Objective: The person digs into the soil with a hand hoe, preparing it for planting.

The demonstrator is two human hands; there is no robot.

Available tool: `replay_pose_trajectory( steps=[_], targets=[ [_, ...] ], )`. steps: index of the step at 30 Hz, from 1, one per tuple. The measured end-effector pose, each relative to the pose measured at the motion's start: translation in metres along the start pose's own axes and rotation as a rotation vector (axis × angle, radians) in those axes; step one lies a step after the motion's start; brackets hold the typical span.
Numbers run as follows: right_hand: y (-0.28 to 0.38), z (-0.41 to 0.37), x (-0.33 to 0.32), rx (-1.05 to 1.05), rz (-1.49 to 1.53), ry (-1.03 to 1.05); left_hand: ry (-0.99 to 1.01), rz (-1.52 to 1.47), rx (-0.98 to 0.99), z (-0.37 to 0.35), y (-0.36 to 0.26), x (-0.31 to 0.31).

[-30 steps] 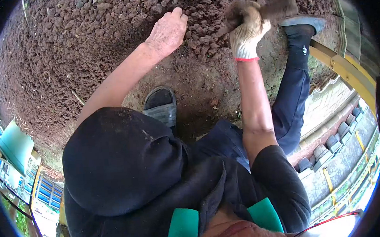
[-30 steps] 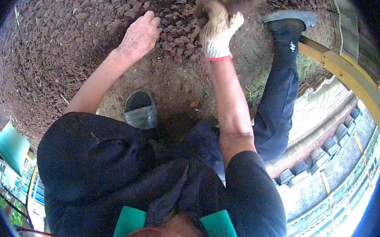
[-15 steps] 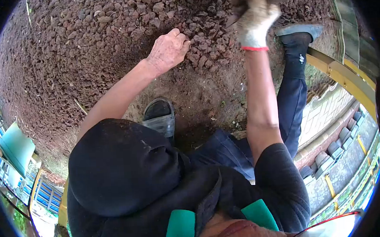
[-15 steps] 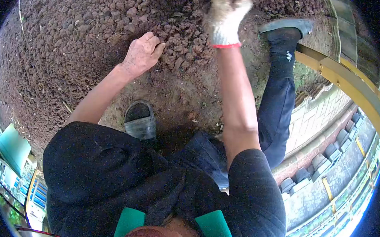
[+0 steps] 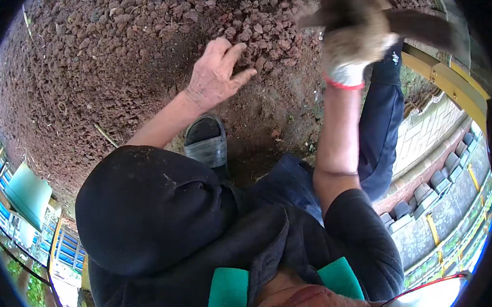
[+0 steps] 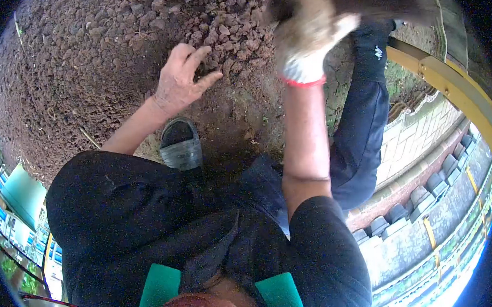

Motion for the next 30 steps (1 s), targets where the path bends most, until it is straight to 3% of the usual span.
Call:
replay_pose_trajectory(
  steps=[2, 3, 5, 7, 8, 9, 11, 12, 13, 15, 16, 17, 18, 20, 21, 22, 23, 24, 26, 27, 28, 30],
  targets=[
    [-0.049, -0.016, -0.032, 0.02, -0.276, -0.011, 0.01, -0.005, 0.022, -0.004, -0.013, 0.002],
    [-0.057, -0.02, -0.032, 0.12, -0.283, -0.064, 0.121, 0.008, 0.072, -0.005, -0.017, 0.006],
    [-0.06, -0.023, -0.043, 0.346, 0.091, -0.191, 0.144, 0.038, 0.164, -0.01, -0.015, 0.016],
    [-0.027, -0.011, -0.026, 0.377, 0.258, -0.134, 0.145, 0.058, 0.214, -0.011, -0.014, 0.024],
    [-0.016, -0.004, -0.034, 0.277, 0.224, -0.171, 0.127, 0.062, 0.2, -0.012, -0.013, 0.025],
    [-0.018, 0.004, -0.052, 0.197, -0.158, -0.045, 0.114, 0.064, 0.188, -0.009, -0.013, 0.024],
    [0.017, -0.02, -0.013, 0.158, 0.084, 0.207, 0.097, 0.067, 0.152, 0.002, -0.007, 0.024],
    [-0.002, -0.026, -0.031, -0.164, -0.429, 0.011, 0.059, 0.094, 0.163, 0.007, -0.007, 0.023],
    [-0.048, -0.017, -0.069, 0.025, -0.294, -0.129, 0.027, 0.118, 0.173, 0.011, -0.009, 0.023],
    [-0.046, -0.01, -0.058, 0.169, -0.439, -0.075, 0.013, 0.127, 0.23, 0.013, 0.0, 0.031],
    [-0.046, -0.001, -0.06, -0.018, -0.115, -0.36, -0.006, 0.1, 0.2, 0.012, 0.005, 0.036],
    [-0.04, -0.003, -0.059, 0.041, -0.107, -0.18, -0.041, 0.084, 0.174, 0.017, 0.013, 0.042],
    [0.009, -0.014, -0.013, 0.102, -0.096, 0.007, -0.08, 0.073, 0.145, 0.021, 0.016, 0.044],
    [0.004, -0.03, -0.047, 0.276, 0.034, -0.201, -0.065, 0.006, 0.007, 0.026, 0.007, 0.036],
    [0.01, -0.041, -0.043, 0.059, -0.228, -0.052, -0.082, -0.027, -0.014, 0.028, -0.001, 0.026],
    [-0.01, -0.055, -0.056, 0.007, -0.299, -0.081, -0.108, -0.06, -0.026, 0.032, -0.006, 0.019],
    [-0.03, -0.069, -0.069, -0.043, -0.372, -0.114, -0.126, -0.005, 0.108, 0.022, -0.002, 0.021],
    [-0.05, -0.084, -0.082, -0.091, -0.446, -0.149, -0.128, -0.007, 0.059, 0.015, -0.004, 0.015],
    [-0.038, -0.087, -0.076, 0.162, -0.387, -0.173, -0.125, -0.002, -0.044, -0.002, -0.011, -0.004],
    [-0.036, -0.085, -0.089, 0.069, -0.598, -0.175, -0.141, -0.053, -0.109, -0.014, -0.01, -0.012],
    [-0.004, -0.089, -0.068, 0.107, -0.417, -0.115, -0.139, -0.019, -0.126, -0.026, -0.006, -0.013],
    [0.026, -0.086, -0.063, 0.181, -0.348, -0.219, -0.14, 0.035, -0.151, -0.044, -0.001, -0.017]
  ],
)
Point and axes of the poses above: each hand's wrist, its own z-axis towards the middle knuckle, its own x-axis out of the palm, y = z × x, the point moved 5 cm from there along z, towards the middle knuckle, and after that the axes turned 11 degrees about -y, right-handed, at the moved point
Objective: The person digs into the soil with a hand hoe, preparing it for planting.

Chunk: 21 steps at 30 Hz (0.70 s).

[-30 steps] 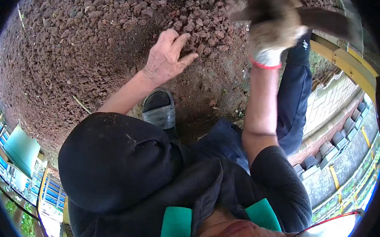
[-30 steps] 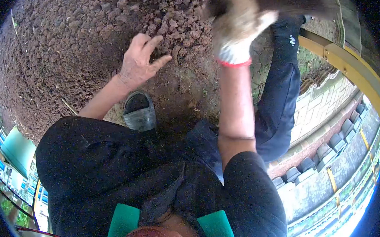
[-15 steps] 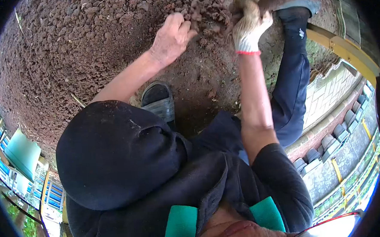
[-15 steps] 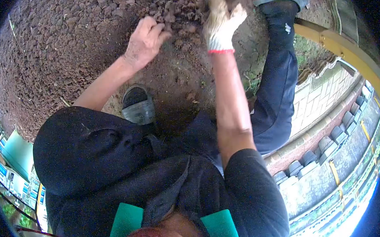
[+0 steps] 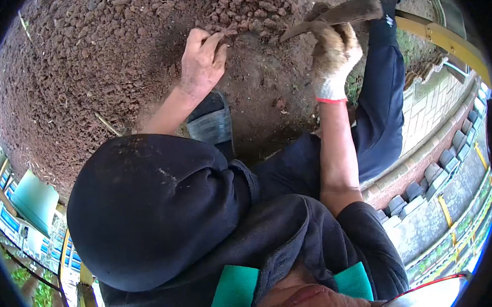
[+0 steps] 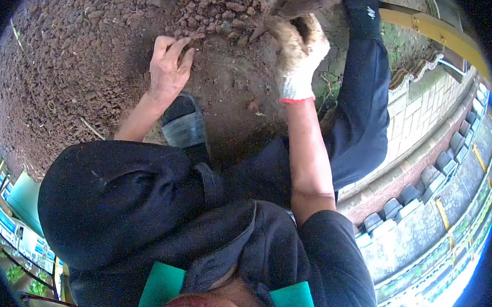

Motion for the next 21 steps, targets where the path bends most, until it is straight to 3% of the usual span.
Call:
replay_pose_trajectory(
  steps=[4, 6, 7, 8, 10, 12, 13, 16, 18, 19, 21],
  targets=[
    [0.034, 0.014, -0.02, -0.283, -0.268, 0.158, 0.225, 0.031, 0.208, -0.019, -0.043, 0.011],
    [0.048, 0.012, -0.014, -0.118, 0.068, 0.165, 0.367, -0.388, 0.444, -0.05, -0.075, 0.034],
    [0.056, 0.02, -0.022, -0.16, -0.03, 0.162, 0.559, -0.507, 0.508, -0.065, -0.091, 0.046],
    [0.061, 0.031, -0.03, 0.035, 0.188, 0.09, 0.606, -0.389, 0.769, -0.083, -0.11, 0.058],
    [0.114, 0.005, 0.006, -0.368, 0.073, 0.22, 0.759, -0.495, 0.881, -0.105, -0.125, 0.079],
    [0.14, -0.006, 0.003, -0.276, 0.129, 0.154, 0.747, -0.505, 0.99, -0.11, -0.134, 0.094],
    [0.145, 0.0, -0.003, -0.333, 0.062, 0.142, 0.737, -0.517, 1.048, -0.111, -0.14, 0.102],
    [0.134, 0.029, -0.034, -0.305, 0.079, 0.063, 0.821, -0.512, 1.004, -0.086, -0.157, 0.124],
    [0.13, 0.046, -0.045, -0.377, -0.217, 0.145, 0.55, -0.258, 0.852, -0.028, -0.125, 0.128],
    [0.121, 0.057, -0.053, -0.291, -0.114, 0.124, 0.646, -0.236, 0.611, 0.013, -0.114, 0.123],
    [0.095, 0.069, -0.069, -0.093, 0.098, 0.071, 0.472, 0.001, 0.604, 0.052, -0.088, 0.095]
  ],
)
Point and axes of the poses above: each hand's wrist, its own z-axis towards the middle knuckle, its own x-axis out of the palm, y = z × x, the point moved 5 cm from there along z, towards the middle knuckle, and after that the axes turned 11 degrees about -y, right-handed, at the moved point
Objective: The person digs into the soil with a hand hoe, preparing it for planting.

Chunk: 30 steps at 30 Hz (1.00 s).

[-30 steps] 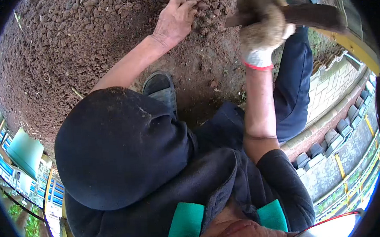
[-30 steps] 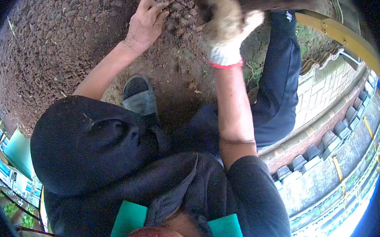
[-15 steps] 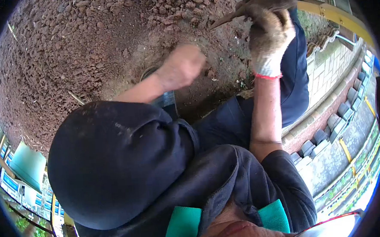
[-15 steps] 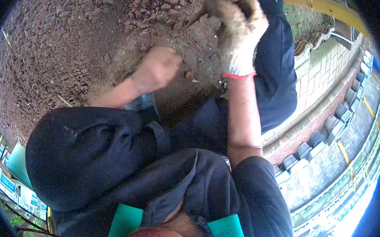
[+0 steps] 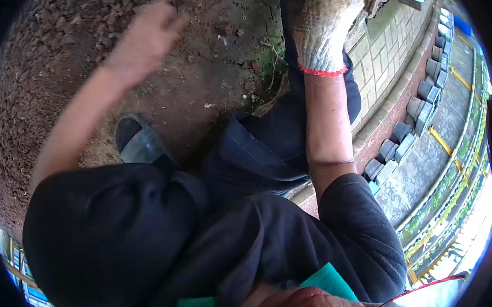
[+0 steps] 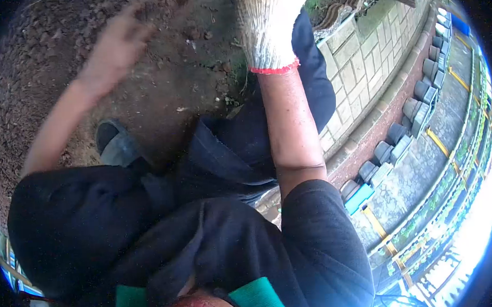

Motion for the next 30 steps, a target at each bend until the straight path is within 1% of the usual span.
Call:
replay_pose_trajectory(
  steps=[1, 3, 4, 7, 8, 10, 12, 14, 16, 17, 19, 20, 23, 24, 27, 29, 30],
  targets=[
    [0.003, 0.002, -0.004, -0.036, -0.032, 0.006, 0.188, -0.035, -0.056, 0.006, 0.01, -0.021],
    [0.013, 0.002, -0.013, -0.083, -0.024, 0.002, 0.304, 0.035, 0.078, 0.024, -0.003, -0.059],
    [0.018, 0.0, -0.019, -0.099, -0.019, -0.005, 0.373, 0.062, 0.151, 0.025, -0.014, -0.067],
    [0.027, -0.011, -0.035, -0.117, 0.021, -0.018, 0.697, 0.122, 0.508, 0.016, -0.05, -0.053],
    [0.03, -0.013, -0.041, -0.118, 0.03, -0.025, 0.689, 0.073, 0.621, 0.016, -0.063, -0.044],
    [0.036, -0.019, -0.054, -0.134, 0.05, -0.042, 0.661, -0.021, 0.858, 0.013, -0.09, -0.005],
    [0.037, -0.021, -0.066, -0.142, 0.068, -0.069, 0.628, 0.096, 0.933, 0.012, -0.127, 0.043],
    [0.036, -0.023, -0.075, -0.146, 0.085, -0.084, 0.407, -0.113, 0.85, 0.002, -0.154, 0.091],
    [0.037, -0.026, -0.079, -0.159, 0.109, -0.082, 0.211, -0.187, 0.714, -0.018, -0.162, 0.138],
    [0.038, -0.026, -0.082, -0.171, 0.121, -0.077, 0.16, -0.171, 0.552, -0.013, -0.158, 0.149],
    [0.037, -0.024, -0.083, -0.181, 0.132, -0.081, 0.049, -0.144, 0.223, 0.004, -0.147, 0.143],
    [0.036, -0.021, -0.083, -0.188, 0.13, -0.079, -0.048, -0.031, 0.192, 0.009, -0.135, 0.135],
    [0.027, 0.0, -0.084, -0.166, 0.123, -0.1, -0.192, -0.008, 0.241, 0.036, -0.091, 0.114],
    [0.025, 0.001, -0.082, -0.158, 0.136, -0.092, -0.294, -0.055, 0.141, 0.049, -0.074, 0.097],
    [0.031, -0.007, -0.072, -0.164, 0.185, -0.052, 0.015, 0.392, -0.015, 0.054, 0.008, 0.088],
    [0.035, -0.011, -0.058, -0.153, 0.227, -0.016, -0.211, 0.244, -0.421, 0.044, 0.098, 0.055],
    [0.037, -0.013, -0.048, -0.141, 0.25, 0.009, -0.036, 0.138, -0.584, 0.051, 0.105, 0.018]
  ],
)
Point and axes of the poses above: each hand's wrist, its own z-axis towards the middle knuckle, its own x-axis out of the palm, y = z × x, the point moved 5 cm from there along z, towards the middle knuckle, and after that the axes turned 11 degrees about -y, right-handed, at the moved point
